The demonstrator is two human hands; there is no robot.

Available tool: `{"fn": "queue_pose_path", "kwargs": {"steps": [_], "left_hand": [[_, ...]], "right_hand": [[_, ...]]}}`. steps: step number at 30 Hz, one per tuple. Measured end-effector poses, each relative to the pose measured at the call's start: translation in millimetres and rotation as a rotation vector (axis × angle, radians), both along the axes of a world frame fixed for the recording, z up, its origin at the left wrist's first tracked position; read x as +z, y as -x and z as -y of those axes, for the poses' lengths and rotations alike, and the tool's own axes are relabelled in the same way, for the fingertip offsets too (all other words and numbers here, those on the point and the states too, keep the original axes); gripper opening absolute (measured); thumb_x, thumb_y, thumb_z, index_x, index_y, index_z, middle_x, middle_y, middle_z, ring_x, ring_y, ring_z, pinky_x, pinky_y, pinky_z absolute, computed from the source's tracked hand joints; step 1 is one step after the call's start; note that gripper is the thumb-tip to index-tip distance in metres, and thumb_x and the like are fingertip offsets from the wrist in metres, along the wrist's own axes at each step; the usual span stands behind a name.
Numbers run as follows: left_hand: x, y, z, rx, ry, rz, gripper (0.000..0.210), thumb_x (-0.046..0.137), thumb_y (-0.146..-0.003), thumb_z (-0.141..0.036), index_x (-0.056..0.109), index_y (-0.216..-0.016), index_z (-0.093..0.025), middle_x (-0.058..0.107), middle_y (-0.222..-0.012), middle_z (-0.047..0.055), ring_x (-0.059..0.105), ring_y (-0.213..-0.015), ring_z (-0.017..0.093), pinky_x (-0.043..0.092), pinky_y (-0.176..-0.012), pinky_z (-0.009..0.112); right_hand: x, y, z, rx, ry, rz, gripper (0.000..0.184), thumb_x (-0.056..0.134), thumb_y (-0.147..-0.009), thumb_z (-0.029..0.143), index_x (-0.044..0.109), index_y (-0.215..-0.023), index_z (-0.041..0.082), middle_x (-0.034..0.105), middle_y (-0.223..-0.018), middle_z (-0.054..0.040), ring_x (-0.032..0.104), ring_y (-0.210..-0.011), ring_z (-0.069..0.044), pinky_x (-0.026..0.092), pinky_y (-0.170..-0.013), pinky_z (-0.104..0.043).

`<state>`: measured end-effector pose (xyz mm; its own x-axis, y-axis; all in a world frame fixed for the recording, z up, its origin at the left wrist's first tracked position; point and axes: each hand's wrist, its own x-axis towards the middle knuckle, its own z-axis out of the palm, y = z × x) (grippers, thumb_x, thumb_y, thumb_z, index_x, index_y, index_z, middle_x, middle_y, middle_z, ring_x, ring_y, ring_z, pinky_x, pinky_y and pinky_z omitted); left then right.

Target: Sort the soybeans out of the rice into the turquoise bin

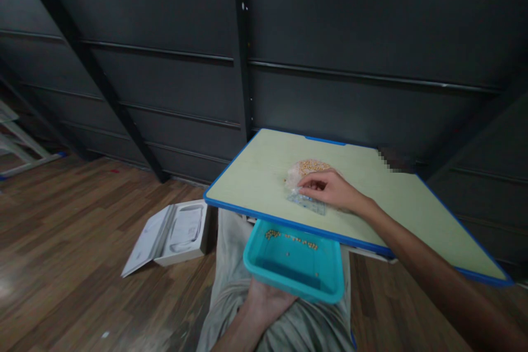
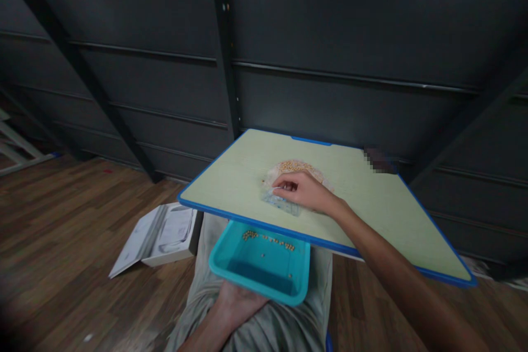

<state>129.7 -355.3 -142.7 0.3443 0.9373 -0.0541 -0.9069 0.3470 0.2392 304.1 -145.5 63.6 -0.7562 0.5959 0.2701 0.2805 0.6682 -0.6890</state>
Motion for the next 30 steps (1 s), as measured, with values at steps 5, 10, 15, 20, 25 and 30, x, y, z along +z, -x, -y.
{"fn": "queue_pose_path", "kwargs": {"steps": [5,10,15,20,25,30], "left_hand": [[1.8,0.3,1.1,0.001,0.0,-0.015,0.036,0.075,-0.115,-0.041,0.089,-0.145,-0.028,0.097,-0.135,0.011,0.082,-0.15,0.037,0.048,-0.144,0.062],[6.9,-0.3,0.4,-0.002,0.009,-0.024,0.038,0.075,-0.115,-0.043,0.088,-0.148,-0.027,0.096,-0.138,0.011,0.078,-0.157,0.038,0.05,-0.144,0.063],[6.2,-0.1,1.1,0.006,0.044,-0.077,0.045,0.083,-0.11,-0.046,0.087,-0.15,-0.026,0.097,-0.134,0.012,0.081,-0.151,0.038,0.051,-0.142,0.061],[-1.2,0.8,0.6,0.011,0.083,-0.108,0.044,0.086,-0.108,-0.045,0.087,-0.147,-0.025,0.097,-0.135,0.013,0.083,-0.148,0.04,0.052,-0.14,0.064],[-0.2,-1.4,-0.7,0.02,0.097,-0.055,0.052,0.083,-0.11,-0.046,0.082,-0.158,-0.026,0.095,-0.141,0.014,0.079,-0.155,0.041,0.051,-0.141,0.066],[7.7,-3.0,-0.1,0.018,0.044,-0.015,0.042,0.084,-0.11,-0.043,0.088,-0.148,-0.025,0.097,-0.133,0.014,0.078,-0.155,0.04,0.049,-0.142,0.066]], "right_hand": [[-0.3,-0.4,-2.9,-0.071,-0.115,-0.016,0.019,0.084,-0.107,0.037,0.096,-0.11,0.023,0.087,-0.091,-0.006,0.07,-0.077,-0.021,0.056,-0.078,-0.036],[-2.2,-1.4,-5.9,-0.114,-0.179,0.009,0.016,0.084,-0.109,0.034,0.097,-0.112,0.024,0.09,-0.096,-0.0076,0.073,-0.08,-0.023,0.057,-0.08,-0.036],[-6.6,-2.8,-10.7,-0.128,-0.231,0.0,0.015,0.084,-0.109,0.03,0.097,-0.112,0.024,0.092,-0.098,-0.007,0.075,-0.079,-0.022,0.057,-0.078,-0.035],[-9.4,-3.3,-10.5,-0.104,-0.245,-0.022,0.015,0.086,-0.109,0.03,0.098,-0.115,0.025,0.092,-0.097,-0.0065,0.078,-0.079,-0.023,0.059,-0.077,-0.034],[-8.7,4.3,-6.3,-0.043,-0.251,-0.013,0.017,0.084,-0.113,0.029,0.099,-0.121,0.028,0.096,-0.106,-0.0062,0.084,-0.087,-0.023,0.064,-0.084,-0.035],[-8.6,16.8,-8.9,-0.069,-0.343,-0.032,0.015,0.084,-0.112,0.024,0.097,-0.119,0.025,0.097,-0.113,-0.009,0.088,-0.096,-0.026,0.065,-0.093,-0.038]]}}
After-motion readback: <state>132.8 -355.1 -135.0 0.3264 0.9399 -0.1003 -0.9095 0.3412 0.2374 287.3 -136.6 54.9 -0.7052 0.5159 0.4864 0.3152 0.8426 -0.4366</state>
